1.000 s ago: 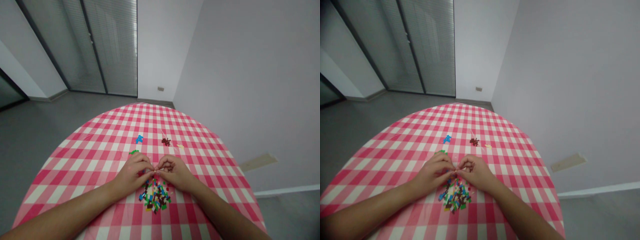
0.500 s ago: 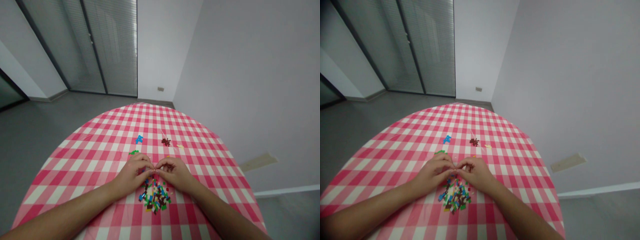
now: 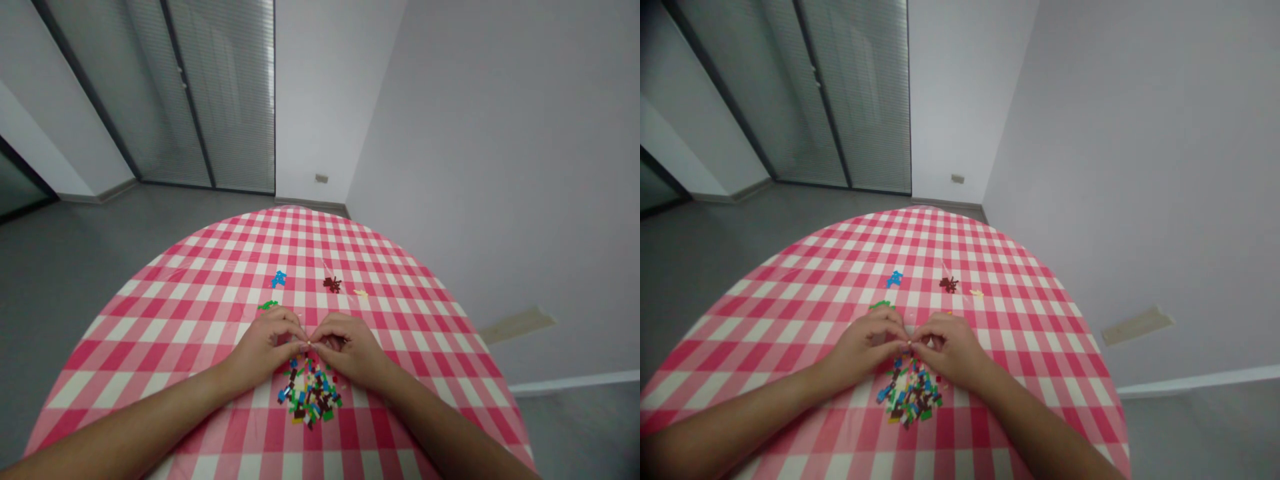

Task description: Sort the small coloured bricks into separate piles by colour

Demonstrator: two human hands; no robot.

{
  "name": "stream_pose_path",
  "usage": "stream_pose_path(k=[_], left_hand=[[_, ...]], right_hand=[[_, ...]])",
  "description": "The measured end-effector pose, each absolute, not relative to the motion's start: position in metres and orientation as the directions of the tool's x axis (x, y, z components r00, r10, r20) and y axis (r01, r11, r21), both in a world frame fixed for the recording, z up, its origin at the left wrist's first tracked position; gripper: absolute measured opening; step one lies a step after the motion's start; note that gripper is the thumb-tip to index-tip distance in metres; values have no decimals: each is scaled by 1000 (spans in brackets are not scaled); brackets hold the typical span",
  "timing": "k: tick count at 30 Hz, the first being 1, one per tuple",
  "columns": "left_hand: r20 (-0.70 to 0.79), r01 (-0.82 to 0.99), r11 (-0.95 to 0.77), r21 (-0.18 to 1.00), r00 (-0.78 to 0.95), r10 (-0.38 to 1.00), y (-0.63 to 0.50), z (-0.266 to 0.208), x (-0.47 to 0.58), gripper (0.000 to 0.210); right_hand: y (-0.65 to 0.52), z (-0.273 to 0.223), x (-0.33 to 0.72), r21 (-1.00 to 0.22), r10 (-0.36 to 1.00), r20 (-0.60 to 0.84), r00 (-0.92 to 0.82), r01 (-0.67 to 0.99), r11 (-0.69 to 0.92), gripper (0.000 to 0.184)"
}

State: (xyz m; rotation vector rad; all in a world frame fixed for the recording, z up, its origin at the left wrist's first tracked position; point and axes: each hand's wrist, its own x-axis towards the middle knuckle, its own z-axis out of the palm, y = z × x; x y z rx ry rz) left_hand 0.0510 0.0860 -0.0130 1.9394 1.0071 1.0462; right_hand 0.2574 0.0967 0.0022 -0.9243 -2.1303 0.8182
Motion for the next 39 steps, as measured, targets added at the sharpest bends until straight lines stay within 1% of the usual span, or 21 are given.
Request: stream_pose_path(k=[3,8,12,15,17,19,22,24,26,31,36,39], left_hand=[[334,295,-454,841,378,863,86,-12,51,8],[341,295,-470,832,398,852,86,-15,51,7],[363,291,-490,822,395,844,87,-18,51,6],[366,324,-486,812,366,856,88,-17,49,3],[354,350,-465,813,335,873,89,-15,47,3],[339,361,-442,821,315,887,90,-12,45,2],[323,362,-432,826,324,889,90,-11,43,3],[328,362,-449,817,350,878,90,-11,43,5],[338,363,-470,804,371,865,90,-11,43,8],[329,366,-470,803,385,862,90,-11,42,8],[304,369,-448,814,386,871,90,-10,42,9],[301,367,-445,817,387,872,90,-9,43,10]], right_hand=[[96,3,258,-745,781,317,-538,367,556,13],[95,3,256,-744,772,335,-540,351,568,6],[94,5,254,-734,768,341,-542,357,578,6],[101,10,263,-711,785,319,-531,413,569,9],[112,12,277,-685,824,307,-476,491,539,10],[128,12,298,-668,884,239,-402,593,450,8],[152,6,332,-643,969,63,-240,733,223,12],[163,1,349,-599,986,-16,-168,791,125,11],[170,-3,360,-567,988,-75,-133,821,67,11],[173,-7,367,-561,985,-125,-117,827,27,15],[174,-8,374,-619,972,-164,-170,785,33,20],[175,-11,378,-639,969,-179,-170,769,17,22]])
